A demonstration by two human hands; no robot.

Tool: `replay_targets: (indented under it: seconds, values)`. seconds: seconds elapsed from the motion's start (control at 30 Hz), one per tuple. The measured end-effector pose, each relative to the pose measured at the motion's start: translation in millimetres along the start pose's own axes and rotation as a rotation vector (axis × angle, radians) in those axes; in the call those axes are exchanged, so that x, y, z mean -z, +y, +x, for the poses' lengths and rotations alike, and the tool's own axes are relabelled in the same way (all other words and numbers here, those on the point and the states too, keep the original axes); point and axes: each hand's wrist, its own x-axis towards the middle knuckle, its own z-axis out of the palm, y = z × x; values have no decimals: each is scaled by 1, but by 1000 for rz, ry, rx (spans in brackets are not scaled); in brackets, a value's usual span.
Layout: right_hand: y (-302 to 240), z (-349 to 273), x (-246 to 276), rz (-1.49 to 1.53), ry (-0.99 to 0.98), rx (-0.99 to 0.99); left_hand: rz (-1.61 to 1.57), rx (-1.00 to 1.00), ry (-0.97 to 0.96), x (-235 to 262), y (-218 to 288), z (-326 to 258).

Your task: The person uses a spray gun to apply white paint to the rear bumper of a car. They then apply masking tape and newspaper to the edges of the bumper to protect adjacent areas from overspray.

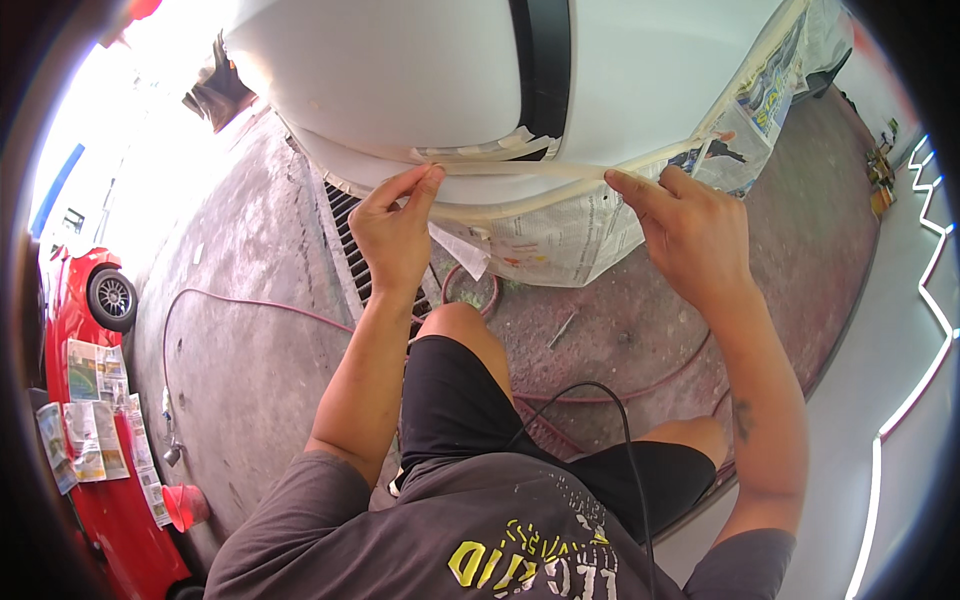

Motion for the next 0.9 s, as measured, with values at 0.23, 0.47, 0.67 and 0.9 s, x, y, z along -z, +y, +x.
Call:
replay_targets:
  seconds: [0.23, 0.47, 0.67, 0.9]
  values:
    - [2, -1, -1, 1, 8, -9, 3, -84, 75, -7, -11, -2]
    - [8, -6, -5, -136, 52, 72, -1, 75, 127, -4, -9, 5]
    - [12, 2, -9, -173, 58, 55, 71, 23, 166, 9, -17, 13]
    - [13, 10, -15, -129, -7, -30, 437, -716, 235, -21, 16, -1]
